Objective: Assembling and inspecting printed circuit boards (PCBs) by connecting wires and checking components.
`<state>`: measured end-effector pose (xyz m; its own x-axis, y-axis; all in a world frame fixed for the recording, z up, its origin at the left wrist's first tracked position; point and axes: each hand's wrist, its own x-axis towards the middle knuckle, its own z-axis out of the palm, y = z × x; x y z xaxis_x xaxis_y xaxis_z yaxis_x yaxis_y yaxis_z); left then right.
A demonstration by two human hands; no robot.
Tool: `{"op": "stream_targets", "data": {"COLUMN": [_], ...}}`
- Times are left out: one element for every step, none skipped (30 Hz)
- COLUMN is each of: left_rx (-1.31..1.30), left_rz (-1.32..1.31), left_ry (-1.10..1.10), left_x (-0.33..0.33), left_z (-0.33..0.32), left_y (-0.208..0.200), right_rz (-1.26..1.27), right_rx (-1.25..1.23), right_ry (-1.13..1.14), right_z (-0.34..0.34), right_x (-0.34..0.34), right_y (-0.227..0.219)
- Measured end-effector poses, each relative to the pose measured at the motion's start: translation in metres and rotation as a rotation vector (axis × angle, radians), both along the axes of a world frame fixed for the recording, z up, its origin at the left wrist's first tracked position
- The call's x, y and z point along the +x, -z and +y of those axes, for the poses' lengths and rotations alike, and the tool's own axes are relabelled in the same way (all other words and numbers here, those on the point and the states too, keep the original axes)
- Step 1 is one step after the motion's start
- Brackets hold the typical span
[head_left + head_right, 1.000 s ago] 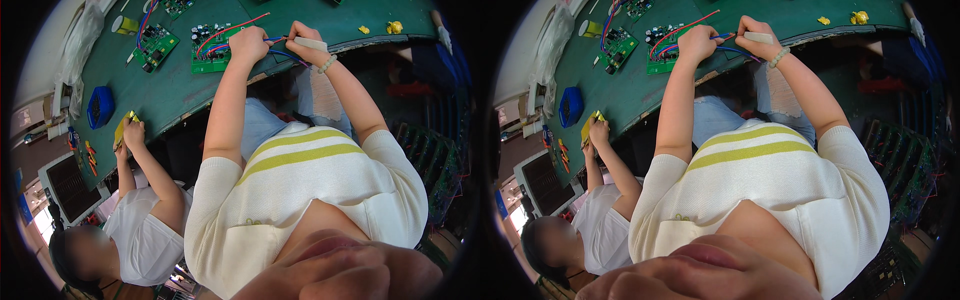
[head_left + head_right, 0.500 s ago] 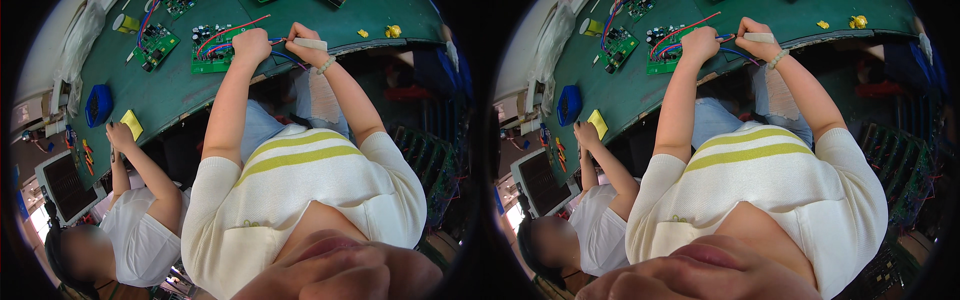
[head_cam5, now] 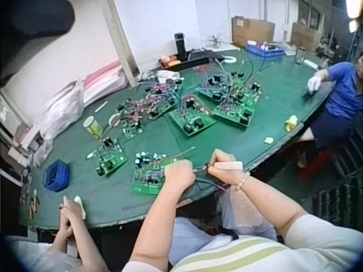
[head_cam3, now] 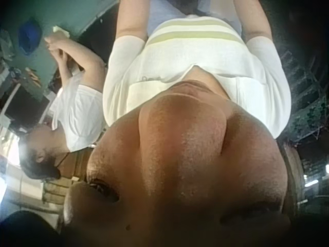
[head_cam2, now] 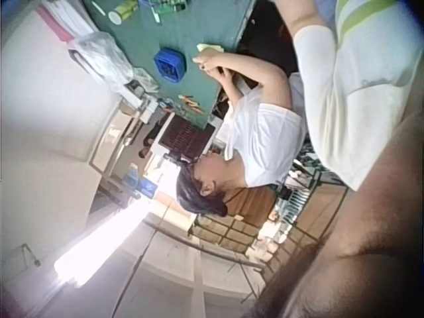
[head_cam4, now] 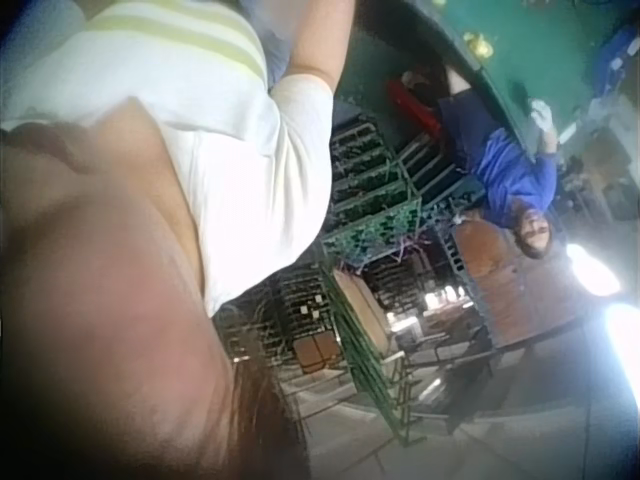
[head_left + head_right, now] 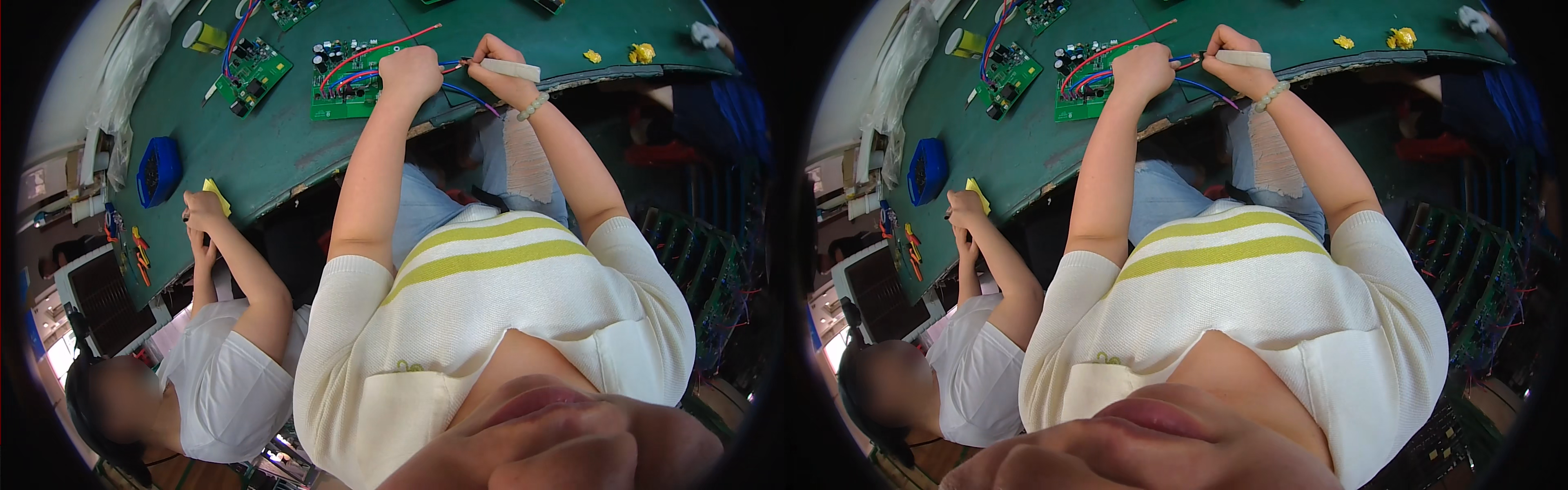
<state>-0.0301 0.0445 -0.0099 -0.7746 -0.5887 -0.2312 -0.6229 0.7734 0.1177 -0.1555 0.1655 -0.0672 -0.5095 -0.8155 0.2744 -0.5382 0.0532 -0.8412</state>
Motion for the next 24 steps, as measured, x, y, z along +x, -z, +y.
{"op": "stream_targets", "data": {"left_rx": [0.001,0.003,0.006,0.008,0.008,0.006,0.005,0.001,-0.002,-0.003,0.015,0.035,0.036,0.043,0.05,0.053,0.064,0.071,0.069,0.07,0.072,0.071,0.079,0.088], "left_rz": [0.0,-0.007,-0.014,-0.012,0.011,0.033,0.032,0.039,0.049,0.05,0.062,0.071,0.069,0.093,0.119,0.119,0.095,0.073,0.073,0.076,0.08,0.08,0.089,0.098], "left_ry": [0.0,-0.005,-0.008,-0.006,-0.004,-0.004,-0.005,-0.005,-0.001,0.001,0.005,0.005,0.004,-0.002,-0.006,-0.006,-0.017,-0.032,-0.036,-0.029,-0.018,-0.02,-0.015,-0.01], "left_x": [0.0,0.001,0.001,0.002,0.003,0.004,0.004,0.005,0.004,0.004,0.004,0.006,0.008,0.009,0.009,0.009,0.009,0.009,0.01,0.01,0.01,0.01,0.009,0.009], "left_z": [-0.001,-0.002,-0.003,-0.003,-0.003,-0.004,-0.004,-0.004,-0.004,-0.005,-0.005,-0.005,-0.005,-0.007,-0.007,-0.007,-0.007,-0.008,-0.009,-0.009,-0.008,-0.008,-0.007,-0.006], "left_y": [0.001,0.001,0.002,0.002,0.001,0.0,0.002,0.006,0.007,0.007,0.006,0.006,0.006,0.005,0.004,0.003,0.003,0.001,0.001,0.002,0.002,0.002,0.002,0.002], "right_rz": [-0.033,-0.065,-0.064,-0.028,0.008,0.007,0.009,0.01,0.011,-0.015,-0.04,-0.042,-0.149,-0.256,-0.256,-0.164,-0.071,-0.071,-0.019,0.033,0.033,0.021,0.008,0.009], "right_rx": [-0.038,-0.076,-0.074,-0.049,-0.024,-0.025,0.032,0.089,0.088,0.011,-0.065,-0.064,-0.066,-0.068,-0.066,-0.024,0.017,0.016,0.029,0.042,0.041,0.037,0.033,0.035], "right_ry": [-0.033,-0.066,-0.064,-0.09,-0.118,-0.118,-0.102,-0.087,-0.086,-0.061,-0.036,-0.039,-0.078,-0.116,-0.115,-0.15,-0.185,-0.188,-0.167,-0.146,-0.147,-0.104,-0.06,-0.061], "right_z": [0.0,0.0,-0.001,-0.002,-0.002,-0.003,-0.003,-0.003,-0.002,-0.001,-0.001,-0.001,0.0,0.0,0.0,-0.001,0.0,0.0,0.001,0.001,0.001,0.002,0.003,0.004], "right_x": [0.0,0.0,0.0,0.001,0.001,0.0,0.0,0.0,-0.002,-0.003,-0.005,-0.005,-0.006,-0.006,-0.005,-0.003,-0.001,-0.001,-0.001,-0.001,-0.002,-0.002,-0.002,-0.004], "right_y": [0.001,0.002,0.001,-0.001,-0.002,-0.005,-0.008,-0.01,-0.007,-0.001,0.002,0.002,0.001,0.0,-0.001,-0.002,-0.004,-0.006,-0.009,-0.01,-0.009,-0.007,-0.005,0.0]}}
